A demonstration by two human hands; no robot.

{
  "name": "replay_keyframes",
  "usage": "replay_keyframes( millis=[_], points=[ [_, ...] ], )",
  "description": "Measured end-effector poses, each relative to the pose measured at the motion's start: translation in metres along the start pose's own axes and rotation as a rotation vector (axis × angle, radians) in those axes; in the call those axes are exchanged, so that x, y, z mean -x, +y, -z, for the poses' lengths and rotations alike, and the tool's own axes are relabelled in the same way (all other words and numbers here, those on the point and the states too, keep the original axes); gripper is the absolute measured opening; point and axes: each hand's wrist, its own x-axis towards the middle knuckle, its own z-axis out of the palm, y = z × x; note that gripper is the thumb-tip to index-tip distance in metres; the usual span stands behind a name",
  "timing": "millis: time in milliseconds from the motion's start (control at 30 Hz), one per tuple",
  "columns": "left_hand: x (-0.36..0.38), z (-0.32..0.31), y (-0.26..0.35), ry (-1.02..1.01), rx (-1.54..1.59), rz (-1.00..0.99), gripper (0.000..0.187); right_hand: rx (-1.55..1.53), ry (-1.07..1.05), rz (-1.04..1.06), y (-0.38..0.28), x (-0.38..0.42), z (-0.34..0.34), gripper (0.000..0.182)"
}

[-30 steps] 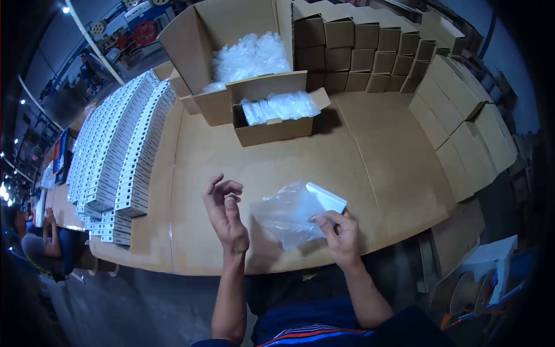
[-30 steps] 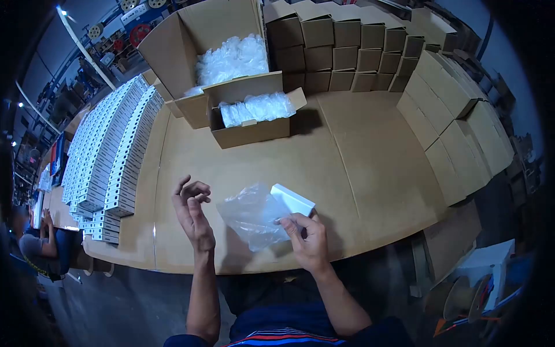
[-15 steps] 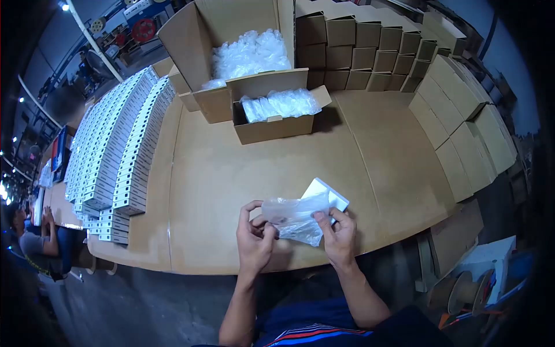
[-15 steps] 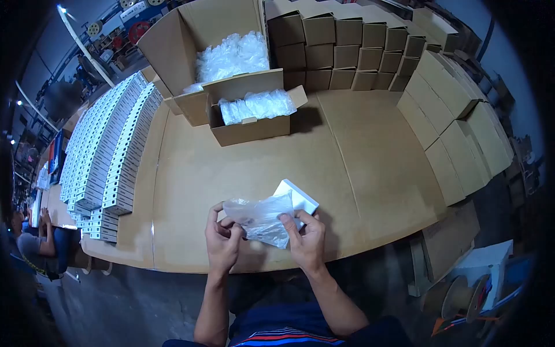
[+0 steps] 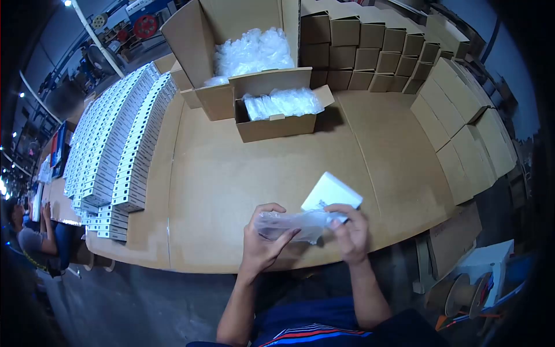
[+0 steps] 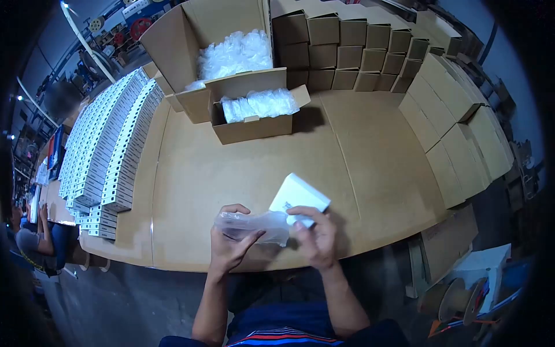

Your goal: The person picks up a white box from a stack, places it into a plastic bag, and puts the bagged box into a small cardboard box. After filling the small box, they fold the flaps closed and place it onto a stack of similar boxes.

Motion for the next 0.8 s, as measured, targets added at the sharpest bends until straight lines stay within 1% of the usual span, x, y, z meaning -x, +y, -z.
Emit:
replay_keyframes(
  millis=[33,67,100,133,200,233,300,367,500,600,700,800],
  points=[
    [0.003,0.001,-0.002,-0.001,-0.016,-0.04,0.048,0.131,0.048,0.035,-0.003,-0.004,0.007,0.019],
    [0.005,0.001,-0.004,0.0,-0.032,-0.081,0.047,0.255,0.072,0.112,-0.015,-0.009,0.014,0.016],
    [0.007,0.001,-0.002,0.008,-0.034,-0.049,0.044,0.203,0.102,0.151,-0.024,-0.013,0.014,0.015],
    [0.008,-0.001,-0.002,0.018,-0.04,-0.061,0.042,0.152,0.135,0.19,-0.031,-0.016,0.014,0.017],
    [0.009,-0.003,-0.003,0.031,-0.051,-0.084,0.038,0.231,-0.04,0.388,-0.049,-0.027,0.017,0.023],
    [0.009,-0.004,-0.002,0.014,-0.063,-0.071,0.039,0.269,-0.128,0.49,-0.056,-0.033,0.018,0.026],
    [0.011,-0.004,0.001,-0.018,-0.089,-0.043,0.042,0.258,-0.25,0.471,-0.066,-0.04,0.015,0.032],
    [0.012,-0.005,0.0,-0.001,-0.11,-0.061,0.041,0.252,-0.353,0.446,-0.074,-0.044,0.013,0.037],
    [0.012,-0.005,0.0,0.056,-0.168,-0.091,0.04,0.246,-0.428,0.508,-0.07,-0.047,0.014,0.04],
    [0.011,-0.006,0.003,0.053,-0.212,-0.092,0.042,0.24,-0.464,0.464,-0.07,-0.048,0.014,0.039],
    [0.011,-0.006,0.003,0.014,-0.261,-0.106,0.043,0.298,-0.509,0.452,-0.071,-0.055,0.01,0.038],
    [0.012,-0.008,0.003,0.014,-0.278,-0.111,0.044,0.306,-0.62,0.346,-0.071,-0.062,0.005,0.037]
  ],
)
